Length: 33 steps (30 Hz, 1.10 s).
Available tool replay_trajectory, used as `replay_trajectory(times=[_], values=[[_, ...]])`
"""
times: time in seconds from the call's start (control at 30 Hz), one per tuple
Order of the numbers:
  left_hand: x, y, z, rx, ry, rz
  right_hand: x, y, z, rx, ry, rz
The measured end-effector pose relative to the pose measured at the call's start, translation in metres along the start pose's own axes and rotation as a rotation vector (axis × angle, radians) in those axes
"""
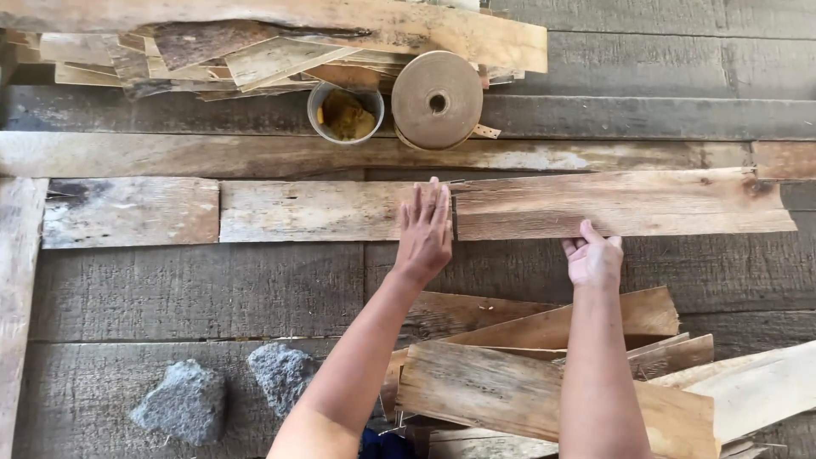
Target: The person repeatedly picks up thin wooden planks from a pile, places them on a wooden work surface, and adjusts their positions. The person uses both hands to handle the planks and occasionally uses a stone to press them down.
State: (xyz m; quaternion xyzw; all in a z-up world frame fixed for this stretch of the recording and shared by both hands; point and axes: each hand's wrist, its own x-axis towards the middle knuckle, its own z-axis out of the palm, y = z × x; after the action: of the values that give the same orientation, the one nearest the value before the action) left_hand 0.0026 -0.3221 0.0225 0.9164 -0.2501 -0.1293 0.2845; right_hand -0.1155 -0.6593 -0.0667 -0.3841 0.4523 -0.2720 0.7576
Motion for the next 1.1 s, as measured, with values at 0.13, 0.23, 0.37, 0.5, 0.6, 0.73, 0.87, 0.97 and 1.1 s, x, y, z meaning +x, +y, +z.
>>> replay_trajectory(times=[0.13,0.23,0.37,0.5,0.6,0.73,0.87,0.97,1.1], values=[[0.013,0.007,0.012,0.098,-0.055,0.027,0.014,0.018,-0.009,-0.017,0.001,0.009],[0.019,0.006,0.022,0.171,-0.094,0.002,0.015,0.021,-0.009,0.011,0.014,0.017],[0.019,0.006,0.021,0.197,-0.176,-0.008,-0.011,0.006,0.01,-0.097,0.062,0.061],[0.02,0.006,0.023,0.222,-0.176,-0.016,-0.03,-0.011,0.017,-0.203,0.087,0.127],[0.019,0.01,0.015,0.214,-0.203,-0.002,-0.04,-0.02,0.022,-0.252,0.103,0.144],[0.023,0.011,0.019,0.226,-0.225,-0.034,-0.049,-0.026,0.028,-0.27,0.095,0.146],[0.022,0.011,0.021,0.224,-0.217,-0.043,-0.049,-0.024,0.027,-0.271,0.086,0.147],[0.022,0.011,0.02,0.21,-0.207,-0.045,-0.05,-0.026,0.028,-0.28,0.083,0.151],[0.023,0.01,0.019,0.185,-0.196,-0.049,-0.044,-0.024,0.023,-0.262,0.077,0.167]])
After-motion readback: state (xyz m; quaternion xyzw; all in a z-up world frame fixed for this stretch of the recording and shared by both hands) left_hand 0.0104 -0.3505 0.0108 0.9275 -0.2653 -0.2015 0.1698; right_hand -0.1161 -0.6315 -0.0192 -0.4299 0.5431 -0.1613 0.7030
